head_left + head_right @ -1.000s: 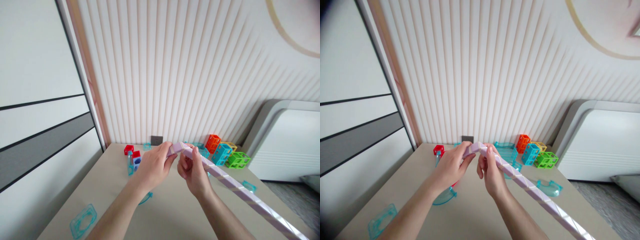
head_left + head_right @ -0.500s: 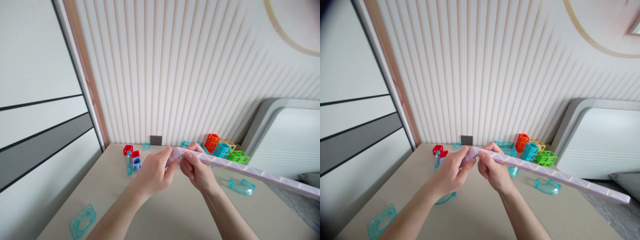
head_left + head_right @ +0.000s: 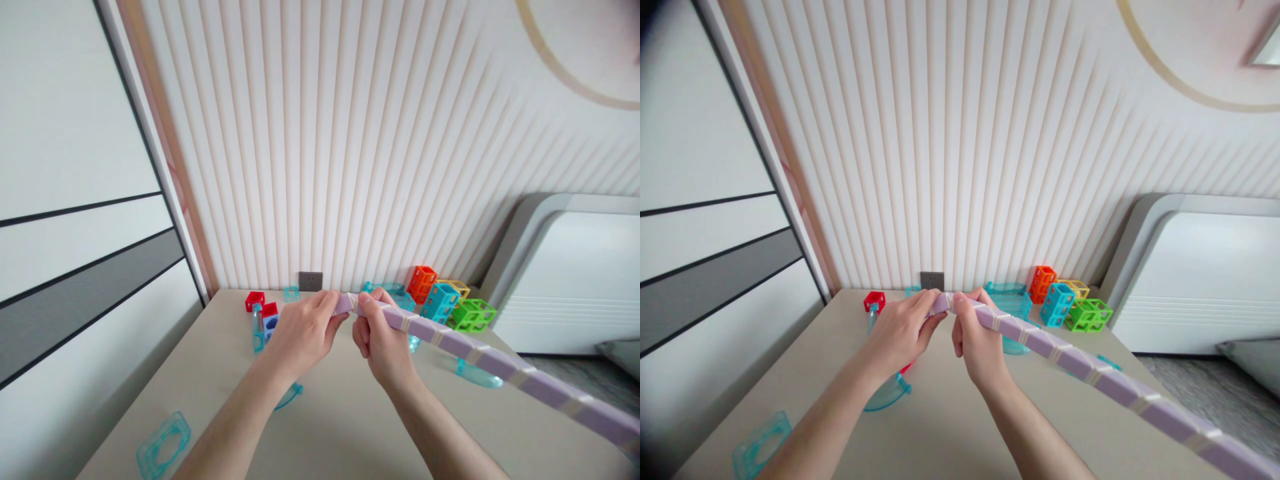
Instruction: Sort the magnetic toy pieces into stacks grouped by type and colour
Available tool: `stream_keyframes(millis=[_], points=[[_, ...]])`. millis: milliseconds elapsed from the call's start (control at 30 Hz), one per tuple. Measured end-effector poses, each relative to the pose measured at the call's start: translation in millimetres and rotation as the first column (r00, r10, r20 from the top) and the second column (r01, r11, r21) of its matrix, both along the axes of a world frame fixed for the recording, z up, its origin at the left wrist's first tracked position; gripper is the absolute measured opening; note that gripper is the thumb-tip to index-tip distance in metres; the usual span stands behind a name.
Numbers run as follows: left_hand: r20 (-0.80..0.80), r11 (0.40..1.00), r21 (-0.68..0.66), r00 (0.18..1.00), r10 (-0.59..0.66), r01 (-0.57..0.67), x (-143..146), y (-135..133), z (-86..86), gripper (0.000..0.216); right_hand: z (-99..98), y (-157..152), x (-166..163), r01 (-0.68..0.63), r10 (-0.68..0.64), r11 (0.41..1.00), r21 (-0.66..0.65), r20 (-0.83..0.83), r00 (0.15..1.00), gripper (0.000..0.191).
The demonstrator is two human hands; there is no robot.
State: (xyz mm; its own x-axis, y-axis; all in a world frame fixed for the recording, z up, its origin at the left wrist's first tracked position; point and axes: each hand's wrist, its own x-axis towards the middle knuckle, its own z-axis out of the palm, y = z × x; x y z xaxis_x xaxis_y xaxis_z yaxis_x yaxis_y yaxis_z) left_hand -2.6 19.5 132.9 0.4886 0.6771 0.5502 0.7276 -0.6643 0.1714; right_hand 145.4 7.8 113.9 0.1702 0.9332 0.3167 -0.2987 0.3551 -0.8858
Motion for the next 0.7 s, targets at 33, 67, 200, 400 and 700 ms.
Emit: stream_keyframes(millis=[33, 67, 200, 400, 700], points=[[-0.055, 0.999, 0.040, 0.998, 0.021, -0.018, 0, 1, 0.0, 0.015, -0.3, 3, 2, 0.006, -0.006, 0.999, -0.043, -0.007, 1.000, 0.036], [-0.109, 0.996, 0.084, 0.993, 0.040, -0.031, 0, 3, 0.1, 0.014, -0.1, 6, 4, -0.001, 0.000, 0.995, -0.097, -0.016, 1.000, 0.038], [-0.256, 0.987, 0.158, 0.966, 0.037, 0.004, -2, 9, 0.6, 0.011, 2.3, 16, 12, -0.101, 0.083, 0.950, -0.296, -0.072, 0.994, 0.042], [-0.179, 0.994, 0.081, 0.982, -0.056, 0.072, -4, 10, -1.8, 0.013, -2.1, 14, 7, -0.123, 0.138, 0.964, -0.236, 0.051, 0.989, 0.044], [-0.089, 0.999, 0.026, 0.996, -0.031, 0.034, -19, 21, -4.0, 0.019, 6.6, 17, 22, 0.000, 0.011, 0.993, -0.114, 0.092, 0.996, 0.043]])
